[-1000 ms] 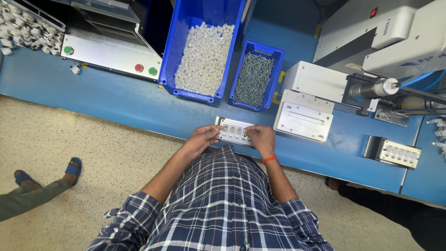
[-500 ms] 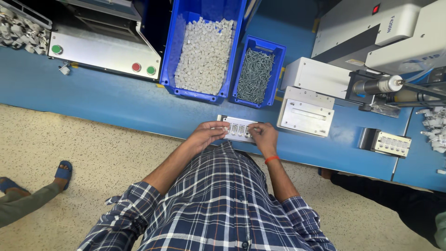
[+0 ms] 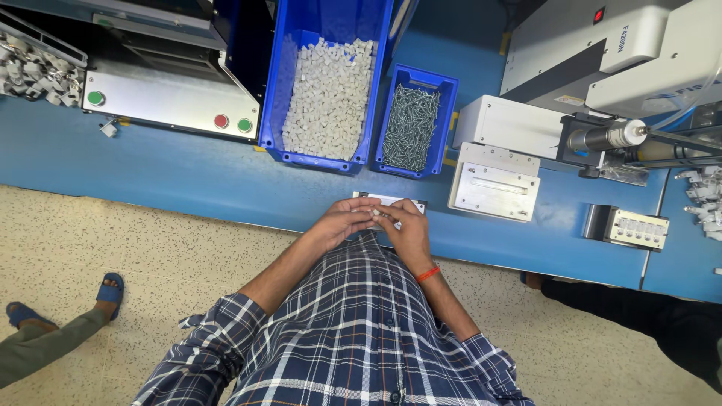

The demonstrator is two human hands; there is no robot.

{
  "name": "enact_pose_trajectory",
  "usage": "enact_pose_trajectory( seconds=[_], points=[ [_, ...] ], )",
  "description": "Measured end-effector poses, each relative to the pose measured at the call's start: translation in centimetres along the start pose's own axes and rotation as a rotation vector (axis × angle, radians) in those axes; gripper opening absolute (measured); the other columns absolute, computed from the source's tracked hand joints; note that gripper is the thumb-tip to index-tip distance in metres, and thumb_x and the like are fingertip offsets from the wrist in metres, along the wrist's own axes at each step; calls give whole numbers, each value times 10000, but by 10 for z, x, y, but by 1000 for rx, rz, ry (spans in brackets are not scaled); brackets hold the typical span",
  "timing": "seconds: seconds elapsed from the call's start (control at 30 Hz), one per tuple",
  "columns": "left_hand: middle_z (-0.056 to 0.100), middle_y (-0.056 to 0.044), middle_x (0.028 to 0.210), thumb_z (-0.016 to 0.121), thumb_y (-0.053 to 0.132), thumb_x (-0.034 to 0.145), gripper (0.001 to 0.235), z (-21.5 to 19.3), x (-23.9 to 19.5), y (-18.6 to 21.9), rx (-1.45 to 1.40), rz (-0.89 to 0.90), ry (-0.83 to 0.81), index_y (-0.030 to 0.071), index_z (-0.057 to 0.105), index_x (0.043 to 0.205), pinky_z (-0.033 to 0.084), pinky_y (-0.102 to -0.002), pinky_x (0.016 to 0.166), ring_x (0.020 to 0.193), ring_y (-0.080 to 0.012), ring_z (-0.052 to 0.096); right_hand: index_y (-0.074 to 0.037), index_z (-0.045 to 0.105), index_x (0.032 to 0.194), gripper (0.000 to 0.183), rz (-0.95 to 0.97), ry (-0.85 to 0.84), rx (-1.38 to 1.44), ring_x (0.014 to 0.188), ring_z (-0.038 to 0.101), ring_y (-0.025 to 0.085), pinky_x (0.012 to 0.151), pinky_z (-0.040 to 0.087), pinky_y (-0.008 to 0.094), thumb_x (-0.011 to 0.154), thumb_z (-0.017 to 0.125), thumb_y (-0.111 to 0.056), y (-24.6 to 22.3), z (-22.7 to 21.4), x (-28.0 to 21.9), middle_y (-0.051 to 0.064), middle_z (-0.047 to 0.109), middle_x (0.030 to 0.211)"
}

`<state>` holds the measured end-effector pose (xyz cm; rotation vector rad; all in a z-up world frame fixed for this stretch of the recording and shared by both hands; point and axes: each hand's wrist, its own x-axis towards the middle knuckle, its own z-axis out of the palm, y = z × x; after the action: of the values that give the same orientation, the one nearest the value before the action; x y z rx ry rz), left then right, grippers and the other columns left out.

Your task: The person assembles small electrical components by hand. They pick white plastic parts and metal pins from blue bins, insert them into a metal jig, and place the completed units onto the table. The process is repeated multiple times.

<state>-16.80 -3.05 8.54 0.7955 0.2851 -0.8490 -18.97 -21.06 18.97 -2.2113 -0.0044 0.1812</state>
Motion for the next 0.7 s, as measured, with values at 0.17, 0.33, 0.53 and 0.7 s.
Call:
enact_pose_trajectory(
  seconds=[0.17, 0.33, 0.53, 0.7],
  points=[
    [693, -148, 1229, 622, 89, 994, 339, 1, 0, 0, -6, 11, -2, -27, 608, 1313, 573, -314, 1029, 1132, -196, 693, -95, 800, 1100, 237, -12, 71, 84, 804, 727, 137, 641, 583, 262, 864, 792, -95, 22, 3, -4, 64, 710, 978],
    [740, -128, 1111, 583, 213, 1030, 295, -9, 5, -7, 77, -9, 134, -14, 658, 1203, 596, -313, 944, 1024, -189, 706, -45, 784, 1053, 203, 181, 65, 276, 855, 761, 116, 724, 619, 230, 852, 769, -26, 75, 6, 7, 60, 778, 978],
    [667, -39, 934, 543, 310, 1088, 346, -23, -1, -13, 92, 39, 236, 4, 692, 1154, 567, -264, 803, 832, -105, 624, -30, 797, 1033, 199, 293, -55, 282, 832, 755, 112, 732, 608, 231, 834, 781, -20, 115, 7, 11, 85, 799, 930],
    [668, -35, 939, 551, 251, 1054, 302, -29, -10, -13, 83, 29, 222, 29, 699, 1194, 567, -245, 816, 839, -86, 616, -66, 814, 1016, 183, 348, -67, 171, 779, 747, 94, 696, 605, 231, 836, 789, -51, 111, 12, 17, 54, 804, 902]
  ],
)
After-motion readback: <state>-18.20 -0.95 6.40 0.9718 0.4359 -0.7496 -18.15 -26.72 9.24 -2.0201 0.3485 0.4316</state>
